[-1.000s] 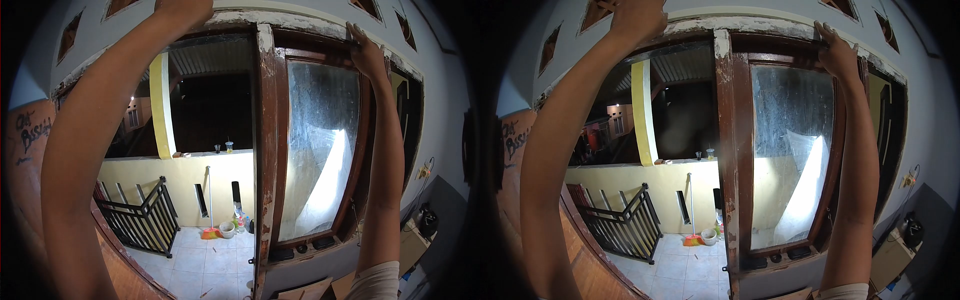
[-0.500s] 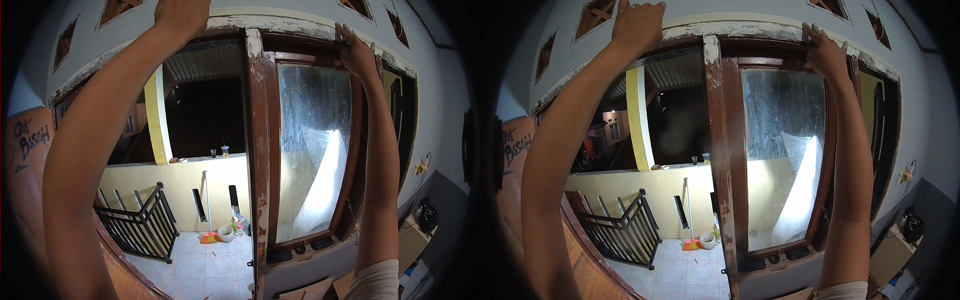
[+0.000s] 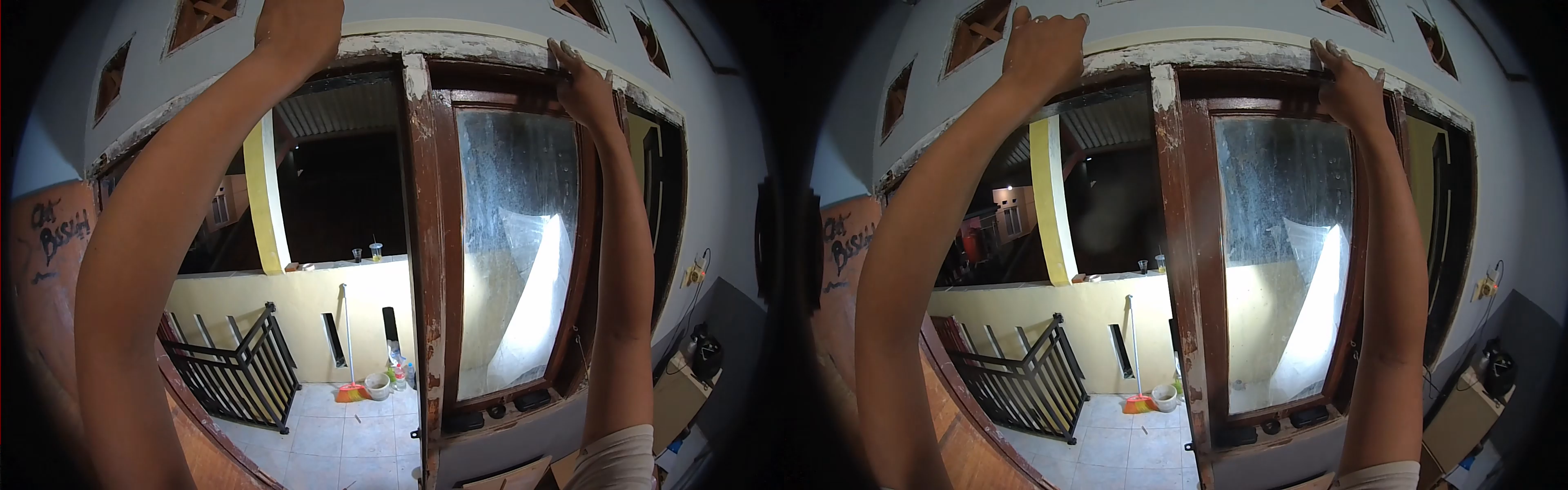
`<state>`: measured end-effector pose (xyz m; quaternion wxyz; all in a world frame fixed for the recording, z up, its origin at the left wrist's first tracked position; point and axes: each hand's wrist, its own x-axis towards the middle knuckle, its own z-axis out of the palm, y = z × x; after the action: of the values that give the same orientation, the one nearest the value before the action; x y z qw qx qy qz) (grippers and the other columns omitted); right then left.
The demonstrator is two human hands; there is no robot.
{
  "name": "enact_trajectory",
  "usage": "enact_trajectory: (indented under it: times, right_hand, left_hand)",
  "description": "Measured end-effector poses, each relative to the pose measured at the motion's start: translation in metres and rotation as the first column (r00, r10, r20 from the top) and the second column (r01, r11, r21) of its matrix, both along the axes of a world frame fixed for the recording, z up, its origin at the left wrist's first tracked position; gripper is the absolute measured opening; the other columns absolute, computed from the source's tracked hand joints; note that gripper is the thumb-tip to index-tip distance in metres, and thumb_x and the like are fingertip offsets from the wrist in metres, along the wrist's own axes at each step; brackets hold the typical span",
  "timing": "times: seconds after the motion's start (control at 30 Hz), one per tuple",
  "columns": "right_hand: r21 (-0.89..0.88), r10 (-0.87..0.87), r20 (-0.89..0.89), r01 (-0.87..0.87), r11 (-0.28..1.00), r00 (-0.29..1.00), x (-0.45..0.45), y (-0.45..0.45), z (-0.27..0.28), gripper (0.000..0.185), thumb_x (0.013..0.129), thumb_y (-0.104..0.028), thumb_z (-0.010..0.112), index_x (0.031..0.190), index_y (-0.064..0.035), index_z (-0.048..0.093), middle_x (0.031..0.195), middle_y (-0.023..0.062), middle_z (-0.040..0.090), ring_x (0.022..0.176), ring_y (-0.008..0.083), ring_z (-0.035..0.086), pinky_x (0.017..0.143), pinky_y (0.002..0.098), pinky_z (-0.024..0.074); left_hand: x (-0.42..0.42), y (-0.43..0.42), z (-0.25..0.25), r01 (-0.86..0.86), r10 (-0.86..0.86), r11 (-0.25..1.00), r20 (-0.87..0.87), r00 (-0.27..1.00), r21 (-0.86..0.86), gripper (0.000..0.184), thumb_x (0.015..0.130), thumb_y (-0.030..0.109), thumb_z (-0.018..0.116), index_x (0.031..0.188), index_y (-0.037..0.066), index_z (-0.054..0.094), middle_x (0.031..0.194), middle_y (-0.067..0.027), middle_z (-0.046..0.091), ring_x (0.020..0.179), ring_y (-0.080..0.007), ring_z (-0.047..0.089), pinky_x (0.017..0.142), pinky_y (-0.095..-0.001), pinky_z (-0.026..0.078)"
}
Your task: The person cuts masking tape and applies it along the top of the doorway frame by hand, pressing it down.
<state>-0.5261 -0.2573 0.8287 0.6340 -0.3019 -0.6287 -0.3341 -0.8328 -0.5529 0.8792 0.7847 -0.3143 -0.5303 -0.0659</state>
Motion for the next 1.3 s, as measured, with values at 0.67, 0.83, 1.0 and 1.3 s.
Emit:
enact_trajectory:
  times: [0.67,0.83,1.0,1.3]
  right_hand:
    - [-0.080,-0.034,-0.010,0.033,0.996,0.999,-0.005,-0.014,-0.005,0.084,0.075,-0.012,0.057,0.156,-0.0338,0.045,0.157,0.0057,0.050,0.144,0.0311,0.048,0.119,0.0746,0.0144]
    - [-0.071,-0.112,-0.026,0.110,0.991,0.993,-0.009,-0.023,-0.008,0.085,0.075,-0.011,0.057,0.157,-0.0320,0.044,0.160,0.0060,0.047,0.146,0.0299,0.046,0.119,0.0745,0.0141]
    - [-0.062,-0.127,-0.049,0.124,0.990,0.991,-0.016,-0.022,-0.009,0.086,0.074,-0.011,0.057,0.157,-0.0301,0.044,0.159,0.0065,0.047,0.147,0.0287,0.044,0.120,0.0746,0.0130]
    - [-0.187,-0.115,-0.005,0.112,0.976,0.993,-0.011,-0.039,-0.007,0.090,0.071,-0.010,0.060,0.157,-0.0300,0.043,0.159,0.0071,0.047,0.145,0.0296,0.047,0.120,0.0741,0.0112]
  left_hand:
    - [-0.003,-0.001,-0.005,0.006,-0.006,1.000,-0.012,1.000,-0.014,0.036,0.090,0.012,0.062,0.125,0.007,0.067,0.088,-0.0138,0.075,0.092,-0.0297,0.071,0.103,-0.0468,0.037]
    - [0.000,0.000,-0.006,0.000,0.000,1.000,0.002,1.000,-0.030,0.035,0.089,0.013,0.064,0.123,0.007,0.067,0.089,-0.0137,0.075,0.094,-0.0307,0.070,0.104,-0.0477,0.037]
    - [-0.009,0.002,-0.002,0.023,-0.025,0.999,-0.053,0.998,-0.037,0.033,0.089,0.012,0.064,0.121,0.007,0.067,0.088,-0.0134,0.075,0.092,-0.0317,0.070,0.105,-0.0472,0.038]
    - [-0.014,0.001,-0.001,0.057,-0.057,0.998,-0.037,0.998,0.000,0.038,0.088,0.011,0.064,0.126,0.009,0.067,0.086,-0.0126,0.074,0.090,-0.0305,0.071,0.103,-0.0458,0.039]
